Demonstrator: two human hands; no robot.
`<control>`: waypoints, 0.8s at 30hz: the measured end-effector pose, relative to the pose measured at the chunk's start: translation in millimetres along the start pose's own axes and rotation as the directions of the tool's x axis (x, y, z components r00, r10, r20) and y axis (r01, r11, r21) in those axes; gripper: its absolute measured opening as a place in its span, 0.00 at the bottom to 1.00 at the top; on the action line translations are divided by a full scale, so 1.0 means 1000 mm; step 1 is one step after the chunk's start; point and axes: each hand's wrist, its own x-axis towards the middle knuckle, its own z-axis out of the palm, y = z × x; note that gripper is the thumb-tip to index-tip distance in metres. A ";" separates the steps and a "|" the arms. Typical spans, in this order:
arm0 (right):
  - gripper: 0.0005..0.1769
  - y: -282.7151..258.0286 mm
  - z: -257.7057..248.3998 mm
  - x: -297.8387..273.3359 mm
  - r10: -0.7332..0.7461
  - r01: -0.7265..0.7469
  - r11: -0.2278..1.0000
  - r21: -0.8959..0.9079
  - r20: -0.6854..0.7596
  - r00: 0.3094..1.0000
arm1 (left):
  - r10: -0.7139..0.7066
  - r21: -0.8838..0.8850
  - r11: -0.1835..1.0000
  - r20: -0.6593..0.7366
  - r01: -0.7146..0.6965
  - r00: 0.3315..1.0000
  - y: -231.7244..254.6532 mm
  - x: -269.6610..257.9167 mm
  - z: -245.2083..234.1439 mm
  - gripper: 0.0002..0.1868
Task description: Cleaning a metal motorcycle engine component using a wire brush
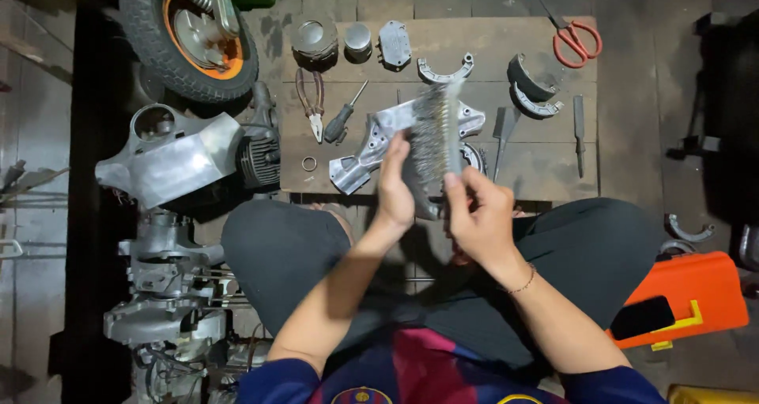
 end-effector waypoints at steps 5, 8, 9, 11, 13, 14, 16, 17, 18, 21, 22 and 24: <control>0.20 0.003 0.011 -0.015 -0.025 0.026 0.999 -0.021 0.037 0.999 | 0.018 -0.028 0.999 -0.010 -0.018 1.000 -0.014 0.029 -0.027 0.24; 0.21 0.001 0.009 -0.009 -0.024 0.024 1.000 0.000 0.027 0.999 | -0.050 -0.116 0.992 -0.027 0.047 0.998 -0.004 0.015 -0.009 0.26; 0.22 0.000 0.006 -0.005 -0.026 0.026 1.000 0.001 -0.001 1.000 | -0.147 -0.197 0.971 -0.029 0.138 0.989 -0.002 0.004 0.003 0.27; 0.22 0.000 0.004 -0.001 -0.030 0.030 1.000 -0.004 -0.008 1.000 | -0.248 -0.294 0.927 -0.010 0.234 0.969 -0.041 0.016 -0.014 0.27; 0.22 -0.002 0.006 -0.006 -0.028 0.028 1.000 -0.014 -0.009 1.000 | -0.351 -0.389 0.860 0.015 0.329 0.936 -0.056 0.029 -0.033 0.26; 0.22 -0.004 0.010 -0.009 -0.042 0.042 0.999 -0.011 0.018 0.999 | -0.318 -0.384 0.879 -0.026 0.285 0.948 -0.049 0.042 -0.044 0.25; 0.23 -0.005 0.014 -0.010 -0.056 0.057 0.998 -0.008 0.042 0.998 | -0.283 -0.374 0.896 -0.065 0.239 0.957 -0.017 0.040 -0.036 0.23; 0.22 -0.004 0.012 -0.008 -0.065 0.066 0.998 -0.021 0.047 0.997 | -0.196 -0.213 0.960 -0.058 0.180 0.979 0.008 0.025 -0.019 0.26; 0.21 -0.003 0.011 -0.007 -0.071 0.073 0.997 -0.035 0.053 0.996 | -0.112 -0.047 0.993 -0.038 0.110 0.993 0.033 0.010 -0.001 0.29; 0.21 0.003 0.001 0.001 -0.035 0.035 0.999 -0.021 -0.006 0.999 | -0.271 -0.127 0.957 -0.051 0.262 0.961 -0.073 0.029 -0.037 0.25; 0.21 -0.001 0.003 -0.002 -0.031 0.031 0.999 -0.024 -0.002 1.000 | -0.276 -0.130 0.955 -0.053 0.267 0.960 -0.060 0.030 -0.039 0.25; 0.19 -0.010 0.009 -0.007 -0.075 0.077 0.996 -0.043 0.052 0.996 | -0.084 0.017 0.996 -0.056 0.085 0.995 -0.032 0.035 -0.044 0.26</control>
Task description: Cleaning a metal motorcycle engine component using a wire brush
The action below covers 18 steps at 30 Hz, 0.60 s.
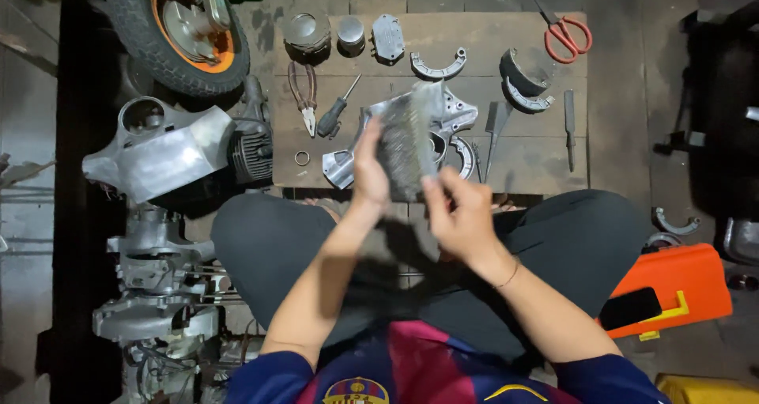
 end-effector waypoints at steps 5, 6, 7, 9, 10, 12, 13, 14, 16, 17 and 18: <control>0.21 0.007 -0.001 0.004 0.010 -0.011 1.000 -0.017 -0.048 0.999 | -0.121 -0.053 0.991 0.005 0.121 0.993 -0.008 -0.018 0.010 0.25; 0.22 0.010 -0.007 0.008 0.016 -0.018 0.999 -0.027 -0.080 0.997 | -0.268 -0.088 0.959 0.019 0.269 0.963 -0.028 -0.020 0.006 0.21; 0.22 0.011 -0.004 0.007 0.017 -0.020 0.999 -0.031 -0.079 0.997 | -0.271 -0.091 0.958 0.021 0.272 0.962 -0.019 -0.016 0.007 0.21; 0.22 0.013 0.000 0.001 -0.036 0.032 0.997 -0.074 -0.058 0.998 | 0.028 0.157 0.987 0.052 -0.036 0.998 -0.001 -0.012 0.007 0.26; 0.22 0.010 0.002 -0.002 -0.032 0.028 0.997 -0.075 -0.058 0.998 | 0.024 0.159 0.987 0.053 -0.032 0.998 -0.007 -0.007 -0.003 0.26; 0.22 0.004 0.007 -0.007 -0.058 0.055 0.995 -0.082 -0.027 0.998 | 0.051 0.147 0.987 0.040 -0.057 0.998 -0.016 0.006 -0.024 0.27; 0.22 0.006 0.003 -0.001 -0.057 0.055 0.995 -0.082 -0.031 0.998 | 0.052 0.149 0.987 0.044 -0.058 0.998 -0.050 0.014 -0.029 0.27; 0.22 0.006 -0.001 0.003 -0.062 0.054 0.994 -0.097 -0.073 0.995 | -0.052 0.072 0.996 0.002 0.052 0.999 -0.086 0.019 -0.035 0.26; 0.23 0.008 -0.005 0.006 -0.065 0.052 0.992 -0.116 -0.114 0.991 | -0.162 -0.012 0.987 -0.030 0.162 0.986 -0.078 0.011 -0.021 0.24; 0.22 0.008 -0.003 0.005 -0.058 0.048 0.994 -0.097 -0.102 0.993 | -0.098 0.009 0.995 -0.007 0.098 0.995 -0.035 -0.004 0.004 0.24; 0.22 0.008 -0.002 0.003 -0.051 0.044 0.996 -0.076 -0.089 0.995 | -0.034 0.028 0.999 0.016 0.033 0.999 0.007 -0.026 0.028 0.24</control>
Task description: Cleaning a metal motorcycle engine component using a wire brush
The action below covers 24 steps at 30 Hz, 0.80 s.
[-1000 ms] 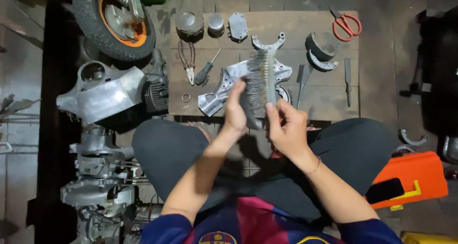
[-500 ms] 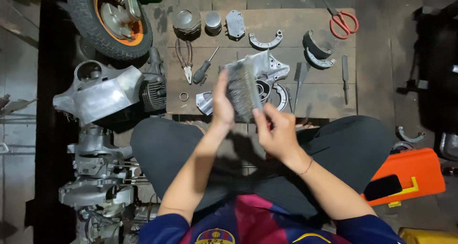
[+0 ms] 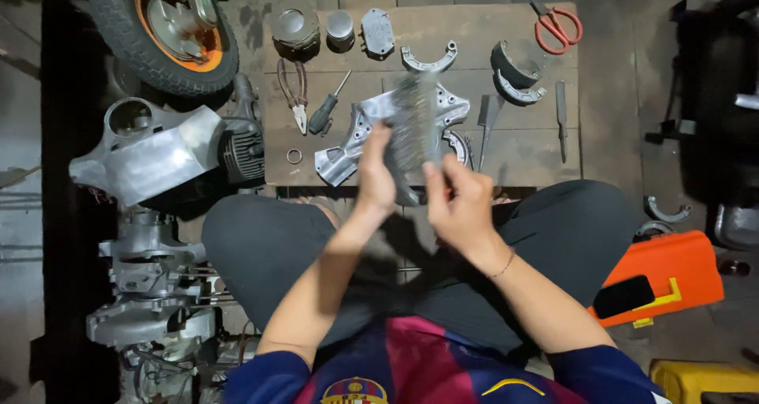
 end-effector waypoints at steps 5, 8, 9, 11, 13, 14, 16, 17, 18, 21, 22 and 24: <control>0.22 -0.005 0.004 -0.004 0.000 -0.001 0.999 0.039 0.017 1.000 | 0.189 0.217 0.957 0.029 -0.191 0.981 -0.012 0.011 -0.030 0.23; 0.21 -0.004 -0.001 0.004 0.003 -0.002 1.000 0.030 -0.019 1.000 | 0.158 0.155 0.974 0.063 -0.166 0.986 -0.009 0.001 -0.016 0.25; 0.21 -0.004 -0.002 0.004 0.009 -0.008 0.999 0.042 -0.028 1.000 | 0.167 0.111 0.978 0.083 -0.176 0.982 -0.013 0.001 -0.017 0.25; 0.20 -0.008 0.005 -0.008 0.010 -0.011 0.999 0.044 0.020 1.000 | 0.200 0.143 0.968 0.062 -0.207 0.978 -0.009 0.016 -0.031 0.26; 0.19 -0.008 0.008 -0.010 0.009 -0.012 0.999 0.050 0.057 0.998 | 0.239 0.180 0.953 0.050 -0.244 0.970 0.000 0.018 -0.027 0.28; 0.20 -0.007 0.007 -0.008 0.028 -0.032 0.997 0.065 0.055 0.998 | 0.239 0.078 0.967 0.052 -0.243 0.970 0.006 0.010 -0.017 0.24; 0.20 -0.005 0.003 -0.001 0.047 -0.051 0.996 0.079 0.053 0.998 | 0.240 -0.024 0.971 0.055 -0.239 0.969 0.001 -0.001 -0.008 0.21; 0.21 -0.004 -0.001 0.003 0.054 -0.056 0.995 0.085 0.025 0.998 | 0.215 0.002 0.976 0.080 -0.216 0.973 -0.010 -0.003 -0.009 0.22; 0.22 -0.004 -0.005 0.006 0.063 -0.063 0.994 0.090 0.000 0.998 | 0.186 0.027 0.982 0.102 -0.189 0.977 -0.021 -0.006 -0.010 0.24; 0.21 -0.010 0.002 -0.005 0.058 -0.063 0.994 0.089 0.053 0.997 | 0.230 0.044 0.971 0.090 -0.235 0.969 0.001 0.006 -0.013 0.24; 0.21 -0.009 0.003 -0.005 0.055 -0.059 0.994 0.091 0.048 0.997 | 0.235 0.045 0.970 0.094 -0.240 0.968 0.003 0.009 -0.015 0.24; 0.21 -0.008 0.007 -0.008 0.064 -0.071 0.991 0.111 0.067 0.996 | 0.242 0.087 0.965 0.074 -0.248 0.967 0.007 0.015 -0.020 0.26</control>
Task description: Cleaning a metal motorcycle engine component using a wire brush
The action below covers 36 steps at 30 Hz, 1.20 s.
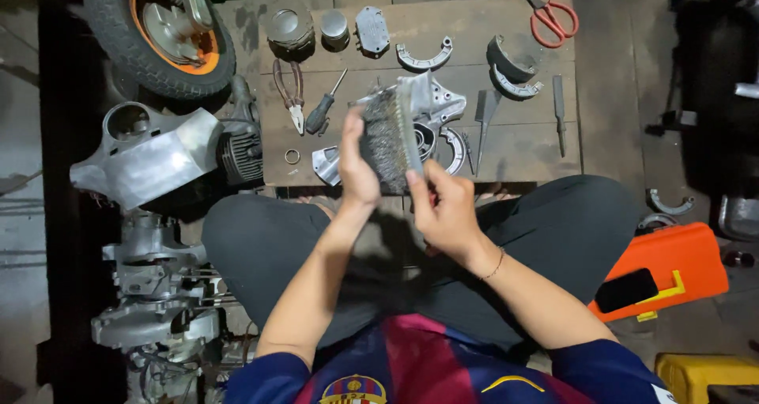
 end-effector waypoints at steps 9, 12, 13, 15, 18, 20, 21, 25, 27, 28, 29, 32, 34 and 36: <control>0.22 0.003 0.002 -0.003 -0.020 0.020 0.999 -0.028 0.009 1.000 | -0.109 -0.087 0.991 -0.090 0.101 0.990 -0.003 0.004 -0.007 0.26; 0.20 0.003 -0.004 0.002 0.011 -0.011 1.000 0.020 0.026 1.000 | -0.229 -0.356 0.920 -0.149 0.164 0.962 0.020 0.006 0.008 0.32; 0.20 -0.003 -0.008 0.005 0.016 -0.017 1.000 0.019 0.032 0.999 | -0.235 -0.357 0.919 -0.153 0.168 0.960 0.025 0.015 0.001 0.32; 0.20 -0.016 -0.014 0.011 0.188 -0.185 0.922 0.340 0.025 0.982 | -0.298 -0.396 0.842 0.226 0.367 0.927 0.035 0.030 -0.017 0.32; 0.20 -0.016 -0.021 0.013 0.304 -0.276 0.827 0.490 0.023 0.952 | -0.250 -0.516 0.766 0.308 0.382 0.918 0.043 0.031 -0.021 0.30; 0.21 -0.010 -0.018 0.013 0.288 -0.263 0.822 0.505 0.030 0.957 | -0.236 -0.518 0.767 0.320 0.378 0.918 0.039 0.031 -0.022 0.30; 0.22 -0.006 -0.017 0.013 0.274 -0.248 0.819 0.517 0.027 0.961 | -0.222 -0.519 0.766 0.343 0.381 0.913 0.036 0.030 -0.021 0.30; 0.21 -0.016 -0.011 0.007 0.248 -0.245 0.836 0.491 0.059 0.967 | -0.203 -0.499 0.787 0.346 0.362 0.916 0.046 0.025 -0.017 0.30; 0.22 -0.016 -0.009 0.006 0.093 -0.108 0.934 0.341 0.059 0.994 | -0.110 -0.557 0.796 0.250 0.236 0.962 0.017 0.025 -0.024 0.20; 0.22 -0.008 -0.008 0.004 0.093 -0.107 0.934 0.341 0.059 0.994 | -0.110 -0.557 0.796 0.250 0.236 0.962 0.018 0.022 -0.021 0.20; 0.23 -0.001 -0.007 0.001 0.031 -0.047 0.962 0.268 0.062 0.998 | -0.128 -0.523 0.838 0.095 0.159 0.987 0.018 0.020 -0.018 0.21; 0.25 0.005 -0.003 -0.006 -0.055 0.049 0.991 0.126 0.043 0.998 | -0.076 -0.401 0.915 -0.064 0.044 0.995 0.034 0.003 0.002 0.25; 0.26 0.003 -0.005 -0.005 -0.093 0.092 0.994 0.058 0.016 0.996 | -0.006 -0.327 0.945 -0.061 -0.014 0.998 0.033 -0.008 0.010 0.27; 0.22 0.001 -0.012 -0.001 -0.122 0.120 0.991 -0.058 -0.038 0.992 | 0.055 -0.107 0.993 0.074 -0.047 0.996 0.015 -0.020 0.009 0.26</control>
